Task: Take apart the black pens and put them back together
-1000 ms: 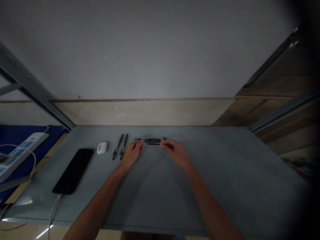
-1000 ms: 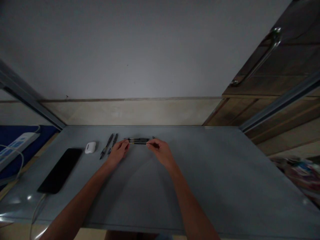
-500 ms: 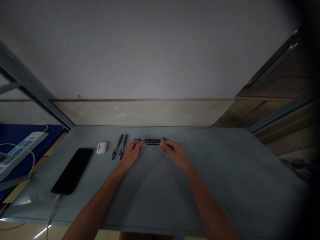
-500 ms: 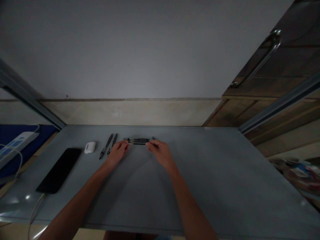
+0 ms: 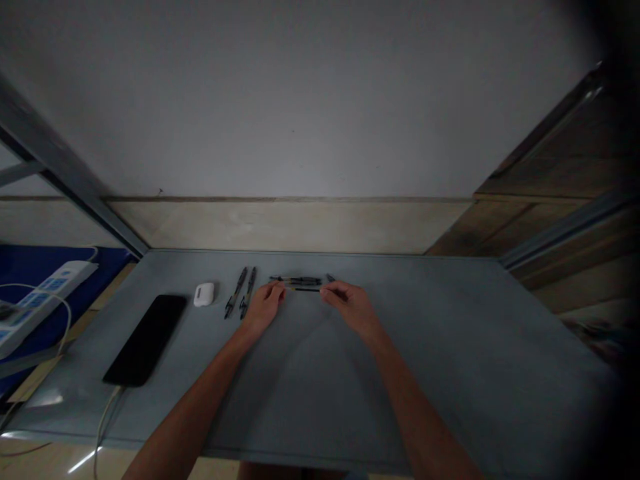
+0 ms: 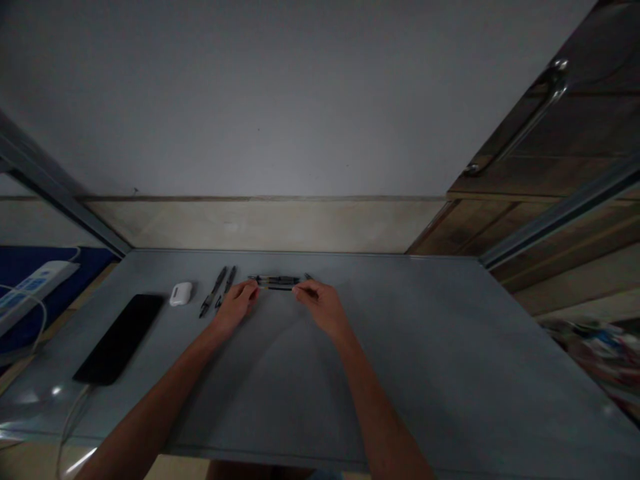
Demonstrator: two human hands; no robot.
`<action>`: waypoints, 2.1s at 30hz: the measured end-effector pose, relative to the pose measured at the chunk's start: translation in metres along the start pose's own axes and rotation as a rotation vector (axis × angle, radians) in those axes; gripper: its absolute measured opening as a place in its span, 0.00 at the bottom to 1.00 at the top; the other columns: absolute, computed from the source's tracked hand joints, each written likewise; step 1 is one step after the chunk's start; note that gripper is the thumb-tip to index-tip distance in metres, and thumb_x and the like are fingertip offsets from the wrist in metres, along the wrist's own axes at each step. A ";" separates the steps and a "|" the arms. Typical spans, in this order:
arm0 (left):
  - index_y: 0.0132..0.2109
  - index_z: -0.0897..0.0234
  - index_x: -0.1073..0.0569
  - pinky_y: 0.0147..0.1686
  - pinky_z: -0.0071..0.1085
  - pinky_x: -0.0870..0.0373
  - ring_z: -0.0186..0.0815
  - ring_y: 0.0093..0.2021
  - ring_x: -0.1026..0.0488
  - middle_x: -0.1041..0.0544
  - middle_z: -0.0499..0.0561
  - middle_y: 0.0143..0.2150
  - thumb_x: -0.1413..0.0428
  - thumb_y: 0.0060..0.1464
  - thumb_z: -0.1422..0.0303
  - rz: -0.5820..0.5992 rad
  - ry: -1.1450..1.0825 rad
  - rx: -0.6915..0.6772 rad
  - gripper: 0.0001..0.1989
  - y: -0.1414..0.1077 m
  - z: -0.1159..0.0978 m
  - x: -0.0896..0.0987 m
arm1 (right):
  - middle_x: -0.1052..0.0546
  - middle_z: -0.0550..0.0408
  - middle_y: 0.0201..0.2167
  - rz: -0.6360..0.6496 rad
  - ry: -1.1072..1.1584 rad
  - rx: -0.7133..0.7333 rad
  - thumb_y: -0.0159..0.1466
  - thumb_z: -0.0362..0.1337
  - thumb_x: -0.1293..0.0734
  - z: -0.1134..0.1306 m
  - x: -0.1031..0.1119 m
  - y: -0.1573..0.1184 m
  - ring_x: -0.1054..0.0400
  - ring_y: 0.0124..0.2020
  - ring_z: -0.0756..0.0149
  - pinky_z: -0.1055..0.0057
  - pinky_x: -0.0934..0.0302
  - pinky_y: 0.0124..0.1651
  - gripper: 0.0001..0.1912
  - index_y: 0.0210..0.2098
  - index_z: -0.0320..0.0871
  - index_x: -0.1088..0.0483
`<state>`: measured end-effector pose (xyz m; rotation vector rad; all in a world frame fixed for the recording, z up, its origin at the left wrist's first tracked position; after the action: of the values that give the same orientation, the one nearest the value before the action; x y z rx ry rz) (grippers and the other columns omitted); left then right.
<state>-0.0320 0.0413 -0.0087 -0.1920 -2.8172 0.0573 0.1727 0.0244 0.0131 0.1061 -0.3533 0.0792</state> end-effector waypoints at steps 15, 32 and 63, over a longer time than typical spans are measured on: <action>0.24 0.62 0.39 0.21 0.27 0.48 0.29 0.19 0.45 0.42 0.43 0.18 0.57 0.57 0.57 0.019 0.009 0.014 0.18 0.000 0.001 -0.001 | 0.24 0.54 0.25 -0.005 -0.027 0.005 0.60 0.47 0.36 0.000 -0.001 0.000 0.29 0.30 0.63 0.69 0.37 0.35 0.15 0.28 0.42 0.27; 0.24 0.62 0.39 0.22 0.27 0.47 0.29 0.19 0.45 0.43 0.43 0.18 0.58 0.57 0.57 0.012 0.015 0.008 0.18 0.000 0.000 0.000 | 0.22 0.54 0.31 -0.027 -0.061 0.042 0.59 0.46 0.34 0.000 0.001 0.001 0.28 0.33 0.63 0.69 0.37 0.38 0.12 0.33 0.44 0.25; 0.24 0.62 0.38 0.23 0.27 0.45 0.30 0.20 0.41 0.39 0.44 0.19 0.57 0.56 0.58 0.028 0.063 0.011 0.17 0.000 0.002 -0.002 | 0.25 0.54 0.24 -0.045 -0.056 0.005 0.61 0.49 0.37 0.001 0.003 0.000 0.31 0.27 0.65 0.71 0.39 0.32 0.17 0.28 0.42 0.27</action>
<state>-0.0307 0.0412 -0.0117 -0.2261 -2.7513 0.0716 0.1749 0.0245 0.0153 0.1218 -0.4069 0.0330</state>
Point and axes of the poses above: each hand's wrist, its own y-axis towards the middle knuckle, its own x-axis out of the back of the hand, z = x × y, the point moved 6 cm from there along y, towards the middle knuckle
